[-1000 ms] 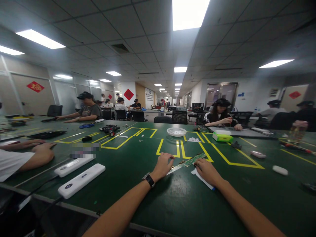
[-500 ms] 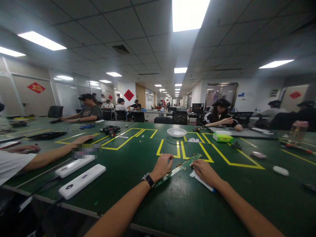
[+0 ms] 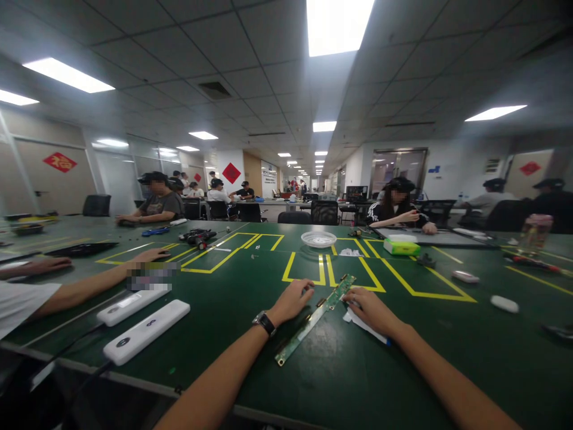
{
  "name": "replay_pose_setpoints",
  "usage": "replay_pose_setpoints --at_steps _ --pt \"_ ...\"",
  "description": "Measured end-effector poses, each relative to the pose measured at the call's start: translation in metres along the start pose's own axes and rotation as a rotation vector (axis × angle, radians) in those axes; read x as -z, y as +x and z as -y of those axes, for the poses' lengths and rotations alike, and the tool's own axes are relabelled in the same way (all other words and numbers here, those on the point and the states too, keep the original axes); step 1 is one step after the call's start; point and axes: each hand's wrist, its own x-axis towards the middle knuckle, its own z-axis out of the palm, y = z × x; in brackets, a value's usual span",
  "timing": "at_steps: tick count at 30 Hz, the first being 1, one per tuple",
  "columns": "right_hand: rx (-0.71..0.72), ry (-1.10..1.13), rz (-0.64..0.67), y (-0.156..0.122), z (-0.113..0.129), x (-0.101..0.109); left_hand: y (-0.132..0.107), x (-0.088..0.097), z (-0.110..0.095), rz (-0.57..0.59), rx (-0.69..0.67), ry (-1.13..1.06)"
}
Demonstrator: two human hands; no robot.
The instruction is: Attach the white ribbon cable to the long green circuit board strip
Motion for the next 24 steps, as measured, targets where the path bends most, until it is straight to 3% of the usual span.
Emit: replay_pose_setpoints --at_steps 4,5,10,15,19,24 --pt "-0.024 0.014 -0.006 -0.004 -0.005 0.002 0.001 0.012 0.006 0.281 -0.081 -0.033" --pt "-0.017 0.023 -0.003 -0.003 -0.002 0.001 0.001 0.015 0.009 0.302 -0.090 -0.020" --pt "0.031 0.078 0.018 0.002 0.025 -0.008 -0.002 0.012 0.015 0.175 -0.076 0.094" --pt "0.113 0.154 0.057 0.006 0.044 -0.010 -0.007 -0.003 0.004 0.273 -0.161 0.166" --pt "0.107 0.186 0.064 0.004 0.041 -0.007 -0.012 -0.008 -0.002 0.301 -0.186 0.211" --pt "-0.061 0.069 -0.021 0.003 0.025 -0.010 -0.016 -0.009 -0.009 0.272 -0.207 0.217"
